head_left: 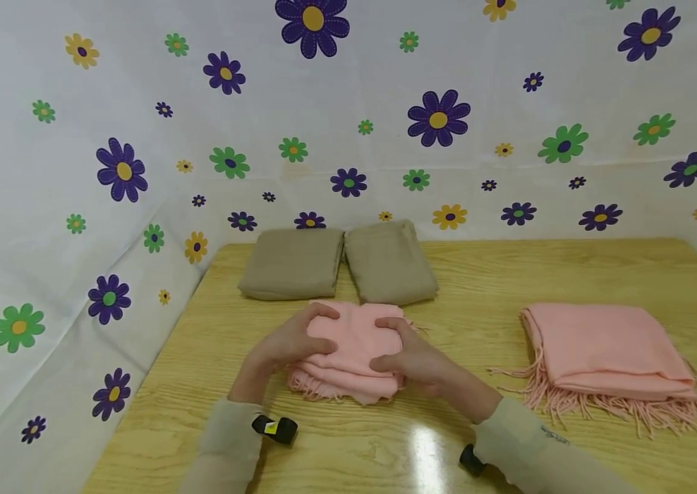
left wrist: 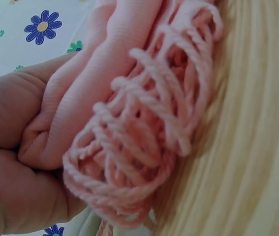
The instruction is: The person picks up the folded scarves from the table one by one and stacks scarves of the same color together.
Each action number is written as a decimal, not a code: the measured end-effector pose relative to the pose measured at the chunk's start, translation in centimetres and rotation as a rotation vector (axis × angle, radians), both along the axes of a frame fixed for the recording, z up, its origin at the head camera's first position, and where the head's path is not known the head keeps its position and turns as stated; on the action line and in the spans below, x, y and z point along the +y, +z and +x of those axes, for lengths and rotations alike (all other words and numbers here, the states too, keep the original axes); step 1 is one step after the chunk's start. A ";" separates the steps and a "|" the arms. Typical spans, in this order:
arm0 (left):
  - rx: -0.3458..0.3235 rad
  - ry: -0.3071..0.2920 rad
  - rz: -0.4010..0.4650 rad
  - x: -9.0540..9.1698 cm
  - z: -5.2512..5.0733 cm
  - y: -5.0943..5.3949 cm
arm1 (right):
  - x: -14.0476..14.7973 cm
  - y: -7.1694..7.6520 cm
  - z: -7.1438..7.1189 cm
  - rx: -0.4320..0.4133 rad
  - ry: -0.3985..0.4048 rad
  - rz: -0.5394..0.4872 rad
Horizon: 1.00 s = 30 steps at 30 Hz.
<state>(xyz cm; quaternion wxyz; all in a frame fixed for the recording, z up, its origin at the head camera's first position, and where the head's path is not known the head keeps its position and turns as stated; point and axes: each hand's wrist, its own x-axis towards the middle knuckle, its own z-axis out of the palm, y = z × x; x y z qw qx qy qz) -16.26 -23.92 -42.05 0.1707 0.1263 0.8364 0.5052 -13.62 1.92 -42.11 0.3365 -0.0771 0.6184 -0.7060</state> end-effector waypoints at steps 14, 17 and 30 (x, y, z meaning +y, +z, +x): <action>0.052 0.014 -0.081 2.8 0.6 -0.1 | 3.2 -0.1 -0.6 0.024 0.074 -0.024; 0.069 0.009 -0.099 3.2 0.6 -0.2 | 3.6 -0.3 -0.6 0.026 0.072 -0.029; 0.044 0.058 -0.095 5.0 1.0 -0.5 | 5.6 -0.7 -0.5 0.027 0.100 -0.059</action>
